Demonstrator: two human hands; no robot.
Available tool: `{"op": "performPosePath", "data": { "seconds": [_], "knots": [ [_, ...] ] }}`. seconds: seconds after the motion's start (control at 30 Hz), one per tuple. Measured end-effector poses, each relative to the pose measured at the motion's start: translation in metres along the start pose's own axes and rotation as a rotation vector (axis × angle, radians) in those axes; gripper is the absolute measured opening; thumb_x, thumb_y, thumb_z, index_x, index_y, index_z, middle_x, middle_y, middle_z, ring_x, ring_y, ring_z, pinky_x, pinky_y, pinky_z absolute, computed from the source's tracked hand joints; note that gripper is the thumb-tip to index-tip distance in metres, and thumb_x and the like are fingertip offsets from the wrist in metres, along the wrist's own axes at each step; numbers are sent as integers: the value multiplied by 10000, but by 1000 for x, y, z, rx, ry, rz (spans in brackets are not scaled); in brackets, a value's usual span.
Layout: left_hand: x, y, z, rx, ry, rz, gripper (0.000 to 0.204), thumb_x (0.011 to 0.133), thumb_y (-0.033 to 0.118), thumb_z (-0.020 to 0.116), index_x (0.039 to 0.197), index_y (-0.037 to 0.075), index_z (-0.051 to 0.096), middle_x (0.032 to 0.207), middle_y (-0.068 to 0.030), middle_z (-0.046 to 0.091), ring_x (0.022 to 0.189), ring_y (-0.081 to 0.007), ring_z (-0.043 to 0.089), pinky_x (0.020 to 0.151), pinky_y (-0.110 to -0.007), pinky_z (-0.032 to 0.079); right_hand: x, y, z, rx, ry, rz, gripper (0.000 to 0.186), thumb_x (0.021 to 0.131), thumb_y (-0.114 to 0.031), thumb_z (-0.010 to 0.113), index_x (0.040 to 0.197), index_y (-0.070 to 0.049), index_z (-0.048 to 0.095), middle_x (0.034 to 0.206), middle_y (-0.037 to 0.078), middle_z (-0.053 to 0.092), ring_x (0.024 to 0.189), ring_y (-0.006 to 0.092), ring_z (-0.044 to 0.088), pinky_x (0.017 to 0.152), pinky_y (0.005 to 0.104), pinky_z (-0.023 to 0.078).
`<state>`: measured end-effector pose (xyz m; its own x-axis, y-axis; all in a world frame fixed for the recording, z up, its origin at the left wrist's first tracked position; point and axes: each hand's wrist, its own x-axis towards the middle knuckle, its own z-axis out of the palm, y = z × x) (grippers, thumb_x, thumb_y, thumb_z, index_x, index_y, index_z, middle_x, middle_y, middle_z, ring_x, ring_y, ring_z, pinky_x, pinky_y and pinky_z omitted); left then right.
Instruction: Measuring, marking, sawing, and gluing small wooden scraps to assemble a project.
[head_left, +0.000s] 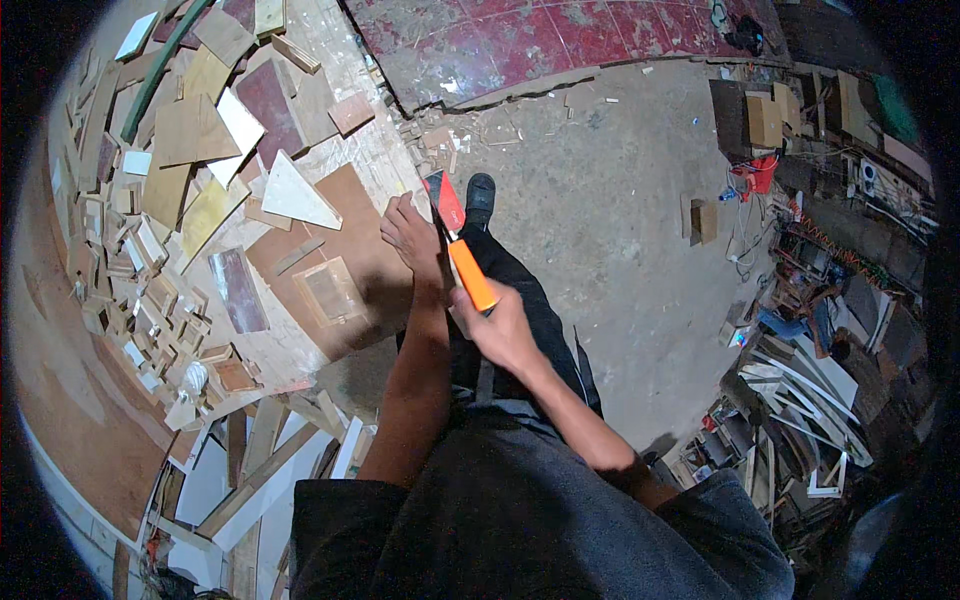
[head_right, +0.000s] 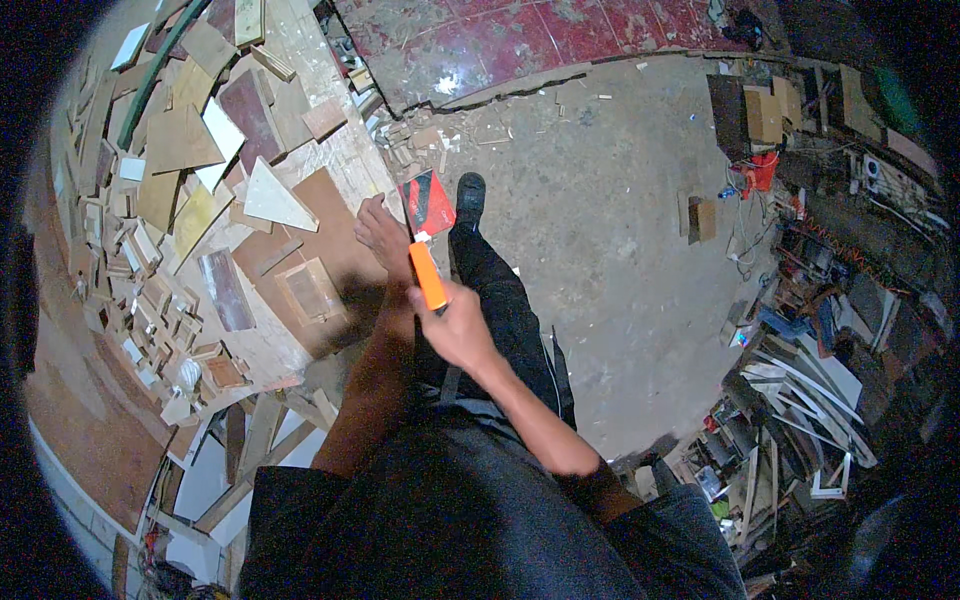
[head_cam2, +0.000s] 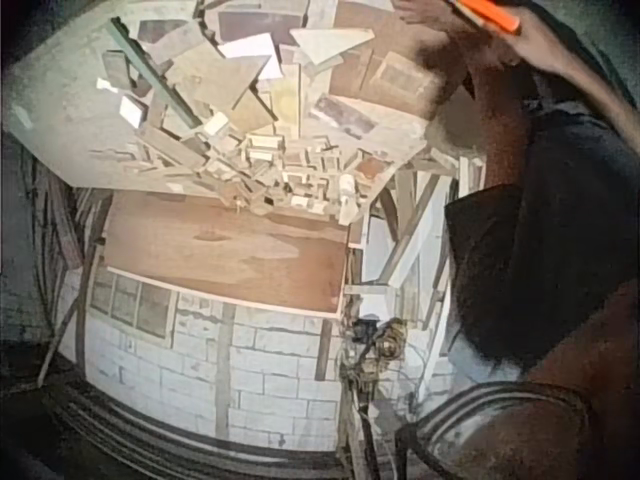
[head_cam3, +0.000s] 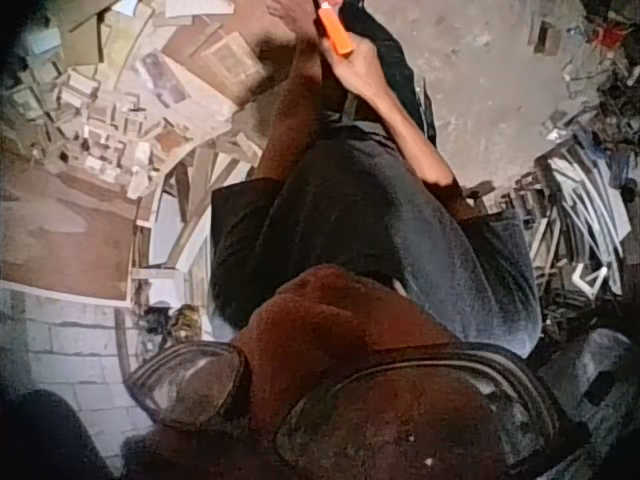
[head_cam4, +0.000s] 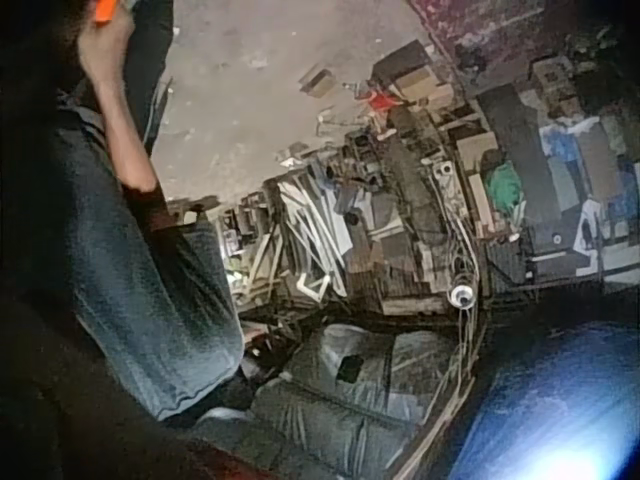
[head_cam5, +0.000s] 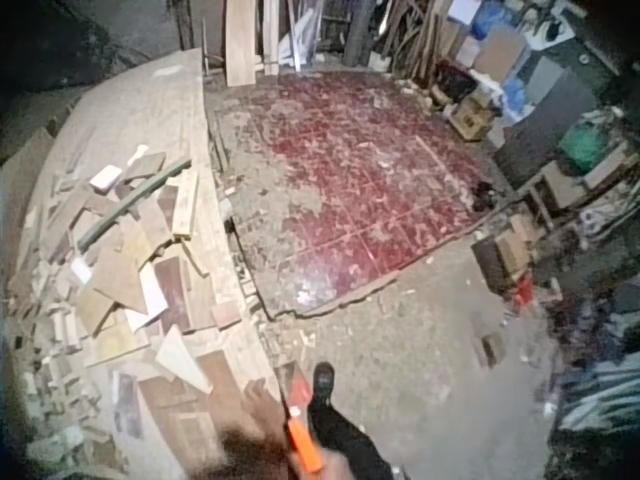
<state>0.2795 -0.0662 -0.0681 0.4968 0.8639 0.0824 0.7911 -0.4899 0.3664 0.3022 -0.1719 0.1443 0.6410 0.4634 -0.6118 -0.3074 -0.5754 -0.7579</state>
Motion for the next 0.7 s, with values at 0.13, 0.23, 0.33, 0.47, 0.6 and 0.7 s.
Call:
{"op": "performPosePath", "data": {
  "seconds": [0.13, 0.23, 0.33, 0.47, 0.6, 0.7],
  "knots": [
    [-2, -6, -4, -1, -15, 10, 356, 889, 95, 585, 1242, 116, 552, 1247, -79, 520, 1116, -309, 480, 910, -439, 378, 3, -15, -10, 4, -12, 11, 256, 958, -204, 634, 905, 47, 628, 716, 108, 628, 687, 125, 555, 662, 332, 473],
    [1, -7, 2, -14, 10, 23, 383, 870, 52, 583, 1246, 110, 541, 1248, -81, 514, 1114, -309, 479, 909, -441, 377, 5, -15, -9, -30, -26, -6, 263, 947, -208, 643, 913, 52, 632, 705, 172, 625, 675, 156, 571, 671, 361, 481],
    [-3, -5, -2, -17, 10, 29, 399, 858, 29, 577, 1246, 106, 533, 1244, -88, 512, 1113, -311, 479, 906, -441, 376, 8, -16, -15, -36, -12, 7, 292, 947, -237, 643, 907, 52, 632, 691, 163, 624, 657, 160, 568, 665, 362, 481],
    [-2, 2, -13, -14, -40, 16, 407, 847, 13, 566, 1242, 102, 525, 1234, -99, 513, 1108, -318, 482, 904, -442, 373, 13, -13, -41, -14, 0, 225, 353, 953, -294, 638, 969, 58, 651, 700, 96, 642, 655, 140, 567, 651, 359, 482],
    [1, 1, -14, -23, 0, 23, 392, 862, 26, 565, 1245, 101, 520, 1231, -97, 517, 1101, -322, 484, 907, -446, 370, 1, -11, -28, -54, 60, 113, 351, 958, -300, 635, 1017, 45, 663, 708, 80, 643, 654, 137, 574, 646, 341, 482],
    [0, 5, -14, -65, 15, -8, 363, 885, 50, 566, 1242, 99, 522, 1234, -93, 518, 1097, -324, 483, 907, -447, 370, -5, -2, -18, 20, 72, -14, 350, 927, -309, 682, 966, 37, 647, 701, 52, 621, 640, 113, 536, 615, 303, 457]
  ]
}}
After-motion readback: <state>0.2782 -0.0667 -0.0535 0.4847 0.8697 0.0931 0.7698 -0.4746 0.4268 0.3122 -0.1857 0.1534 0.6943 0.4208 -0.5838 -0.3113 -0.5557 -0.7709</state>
